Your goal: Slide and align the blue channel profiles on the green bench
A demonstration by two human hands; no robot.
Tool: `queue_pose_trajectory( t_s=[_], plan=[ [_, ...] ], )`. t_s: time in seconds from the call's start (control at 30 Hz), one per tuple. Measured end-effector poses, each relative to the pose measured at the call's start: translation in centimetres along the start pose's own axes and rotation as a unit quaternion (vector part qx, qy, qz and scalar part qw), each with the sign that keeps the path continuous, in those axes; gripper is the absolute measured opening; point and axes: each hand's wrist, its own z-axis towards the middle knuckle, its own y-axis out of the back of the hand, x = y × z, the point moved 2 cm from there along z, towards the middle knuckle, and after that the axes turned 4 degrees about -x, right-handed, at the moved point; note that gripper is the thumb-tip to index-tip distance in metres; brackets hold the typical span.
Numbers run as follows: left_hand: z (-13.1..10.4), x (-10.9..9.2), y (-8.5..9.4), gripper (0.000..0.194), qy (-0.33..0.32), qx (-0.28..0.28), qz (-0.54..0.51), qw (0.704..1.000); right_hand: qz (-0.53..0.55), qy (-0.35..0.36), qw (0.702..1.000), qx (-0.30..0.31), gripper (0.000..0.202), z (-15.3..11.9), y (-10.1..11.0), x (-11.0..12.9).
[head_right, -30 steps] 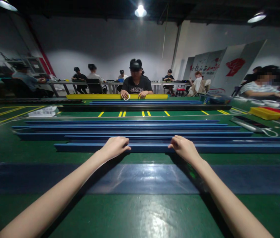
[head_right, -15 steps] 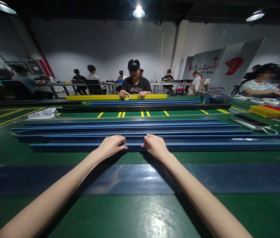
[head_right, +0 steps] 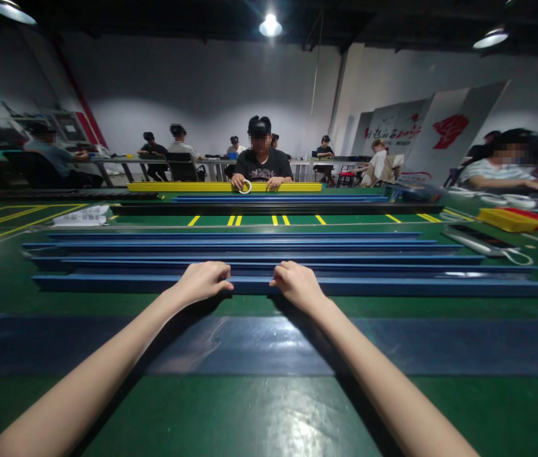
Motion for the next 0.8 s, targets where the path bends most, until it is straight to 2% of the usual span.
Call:
queue_pose_trajectory(
  t_s=[0.27, 0.37, 0.6, 0.8],
  plan=[
    [-0.5, 1.7, 0.6, 0.019, 0.034, 0.026, 0.005, 0.999, -0.019, -0.032, 0.999, -0.013, 0.018, -4.1, 1.8, -6.4],
    [-0.9, 2.3, 0.8, 0.020, 0.048, 0.040, 0.001, 0.998, -0.019, -0.052, 0.998, -0.018, 0.018, -5.0, 1.8, -7.7],
    [-0.8, 2.3, 0.9, 0.019, 0.037, 0.033, -0.011, 0.999, -0.041, -0.065, 0.997, -0.024, 0.017, -4.5, 1.7, -6.7],
    [0.0, 0.0, 0.3, 0.018, -0.017, -0.024, -0.013, 0.999, -0.064, -0.051, 0.997, -0.002, 0.016, -3.0, 1.3, -4.6]
  ],
)
